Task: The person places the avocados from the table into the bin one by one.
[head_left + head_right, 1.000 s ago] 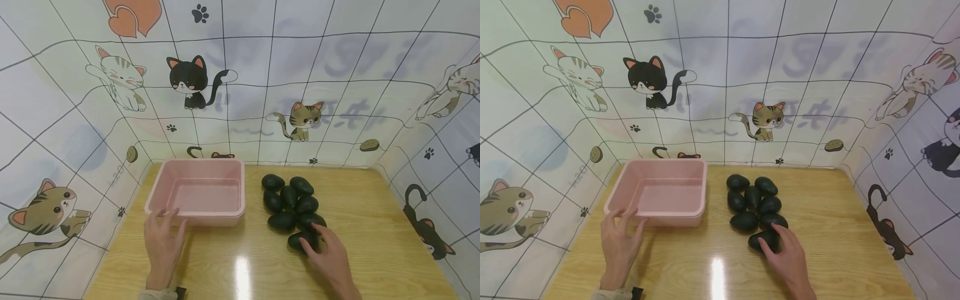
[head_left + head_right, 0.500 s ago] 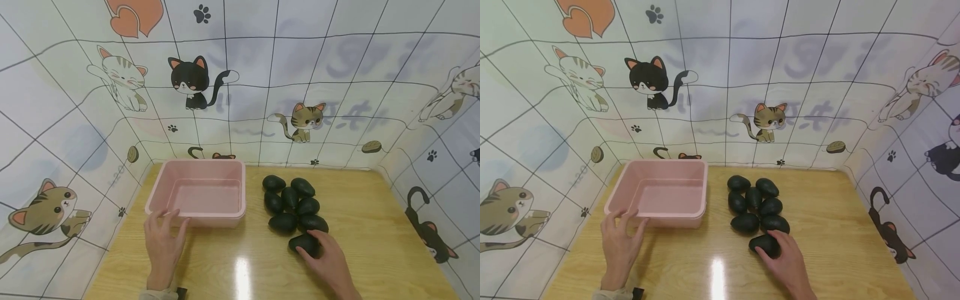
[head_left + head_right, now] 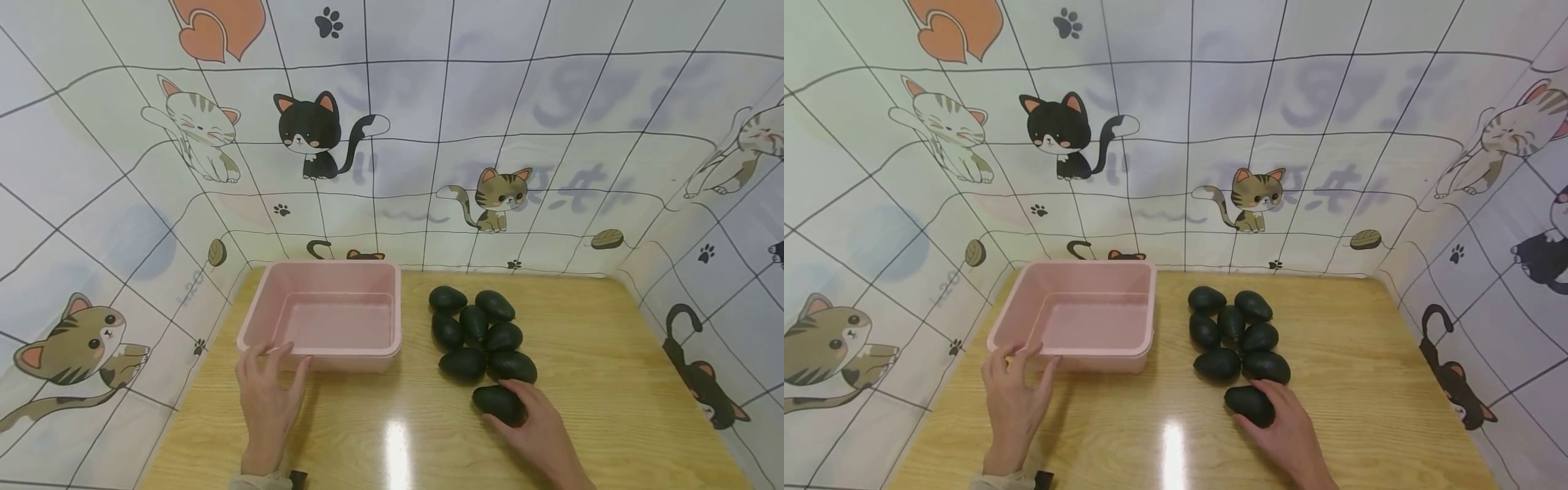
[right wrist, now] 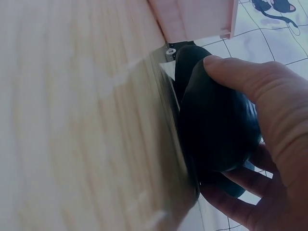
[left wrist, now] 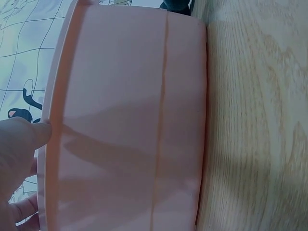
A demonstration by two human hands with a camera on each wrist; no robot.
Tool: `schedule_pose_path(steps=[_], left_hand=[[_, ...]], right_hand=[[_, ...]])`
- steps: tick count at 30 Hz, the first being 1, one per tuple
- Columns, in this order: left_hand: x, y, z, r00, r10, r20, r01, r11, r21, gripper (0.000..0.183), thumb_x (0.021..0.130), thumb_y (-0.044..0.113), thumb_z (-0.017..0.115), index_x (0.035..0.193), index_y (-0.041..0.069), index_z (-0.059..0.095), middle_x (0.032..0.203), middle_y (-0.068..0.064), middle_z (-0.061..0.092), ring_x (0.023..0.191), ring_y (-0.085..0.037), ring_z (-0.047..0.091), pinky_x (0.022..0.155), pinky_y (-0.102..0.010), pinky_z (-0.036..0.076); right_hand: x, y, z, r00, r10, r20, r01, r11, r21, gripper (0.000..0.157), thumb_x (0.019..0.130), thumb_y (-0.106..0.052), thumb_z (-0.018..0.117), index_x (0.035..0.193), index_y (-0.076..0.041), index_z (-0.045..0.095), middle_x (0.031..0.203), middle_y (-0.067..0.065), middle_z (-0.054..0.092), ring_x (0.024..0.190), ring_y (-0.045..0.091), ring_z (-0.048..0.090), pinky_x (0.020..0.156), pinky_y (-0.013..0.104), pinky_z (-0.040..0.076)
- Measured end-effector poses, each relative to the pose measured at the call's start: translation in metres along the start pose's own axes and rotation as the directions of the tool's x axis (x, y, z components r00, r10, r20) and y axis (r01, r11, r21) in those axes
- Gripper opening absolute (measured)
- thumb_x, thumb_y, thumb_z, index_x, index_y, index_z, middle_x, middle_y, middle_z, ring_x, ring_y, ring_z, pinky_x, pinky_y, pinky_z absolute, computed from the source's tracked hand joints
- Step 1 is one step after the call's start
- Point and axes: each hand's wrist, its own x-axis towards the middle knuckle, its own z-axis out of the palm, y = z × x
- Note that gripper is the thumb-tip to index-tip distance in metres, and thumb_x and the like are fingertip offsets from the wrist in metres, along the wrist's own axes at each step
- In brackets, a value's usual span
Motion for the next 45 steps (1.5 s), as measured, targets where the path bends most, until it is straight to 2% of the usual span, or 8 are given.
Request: schedule_pose_path(steps=[10,12,15,18,21,25,32,45], left_hand=[[-0.003,-0.002,0.003,1.000,0.003,-0.013,-0.003,1.000,-0.005,0.042,0.080,0.027,0.088,0.113,0.005,0.075,0.126,-0.026,0.062,0.117,-0.048,0.052,0.085,-0.057,0.048],[-0.003,-0.002,0.003,1.000,0.003,-0.009,-0.003,1.000,-0.008,0.042,0.081,0.027,0.087,0.114,0.005,0.074,0.127,-0.026,0.062,0.117,-0.048,0.052,0.086,-0.057,0.048],[-0.004,-0.003,0.003,1.000,0.000,0.002,0.000,1.000,-0.014,0.041,0.083,0.028,0.085,0.114,0.004,0.074,0.128,-0.027,0.061,0.117,-0.049,0.051,0.087,-0.056,0.046],[-0.003,-0.003,0.003,1.000,0.001,0.008,-0.001,1.000,-0.020,0.040,0.084,0.028,0.084,0.114,0.003,0.073,0.128,-0.028,0.060,0.116,-0.049,0.050,0.089,-0.055,0.045],[-0.003,-0.003,0.003,1.000,0.008,-0.005,-0.008,1.000,-0.021,0.040,0.083,0.026,0.085,0.114,0.003,0.074,0.127,-0.028,0.060,0.115,-0.049,0.050,0.089,-0.054,0.044],[-0.003,-0.002,0.003,1.000,0.006,-0.005,-0.006,1.000,-0.025,0.037,0.083,0.024,0.085,0.113,0.003,0.074,0.127,-0.027,0.060,0.115,-0.049,0.050,0.088,-0.054,0.043],[-0.004,-0.002,0.004,1.000,0.002,-0.001,-0.002,0.999,-0.037,0.036,0.085,0.024,0.084,0.112,0.002,0.073,0.126,-0.027,0.059,0.116,-0.050,0.048,0.089,-0.055,0.044],[-0.005,-0.004,0.005,1.000,-0.011,0.011,0.011,0.999,-0.031,0.038,0.087,0.028,0.082,0.113,0.001,0.073,0.127,-0.027,0.057,0.116,-0.051,0.048,0.089,-0.055,0.044]], right_hand=[[0.002,-0.001,-0.003,0.996,0.049,0.071,-0.050,0.999,0.002,0.065,0.076,-0.042,0.096,0.130,-0.016,0.071,0.134,0.008,0.071,0.124,0.035,0.068,0.101,0.055,0.052],[0.002,0.000,-0.003,0.996,0.051,0.071,-0.052,0.999,0.012,0.065,0.077,-0.042,0.096,0.130,-0.015,0.071,0.134,0.007,0.071,0.124,0.034,0.068,0.101,0.050,0.051],[0.001,0.000,-0.002,0.997,0.042,0.057,-0.043,0.999,0.031,0.065,0.075,-0.039,0.097,0.130,-0.014,0.071,0.133,0.007,0.072,0.123,0.035,0.069,0.103,0.030,0.048],[0.001,0.000,-0.002,0.999,0.029,0.046,-0.032,0.998,0.052,0.065,0.074,-0.035,0.098,0.129,-0.012,0.071,0.131,0.007,0.073,0.122,0.035,0.070,0.102,0.009,0.038],[0.001,0.000,-0.001,0.999,0.022,0.047,-0.025,0.997,0.069,0.064,0.073,-0.032,0.099,0.128,-0.011,0.072,0.130,0.007,0.073,0.121,0.035,0.070,0.101,-0.001,0.029],[0.002,-0.001,-0.003,0.997,0.032,0.071,-0.038,0.996,0.079,0.064,0.075,-0.035,0.098,0.128,-0.012,0.071,0.130,0.005,0.074,0.121,0.033,0.071,0.100,-0.002,0.028],[0.006,-0.003,-0.007,0.994,0.058,0.095,-0.065,0.996,0.065,0.063,0.077,-0.043,0.095,0.129,-0.015,0.071,0.131,0.003,0.073,0.123,0.030,0.070,0.100,0.008,0.040],[0.009,-0.007,-0.011,0.998,0.010,0.055,-0.014,0.997,0.074,0.063,0.074,-0.033,0.098,0.127,-0.010,0.072,0.129,0.006,0.074,0.120,0.033,0.071,0.099,-0.003,0.028]])
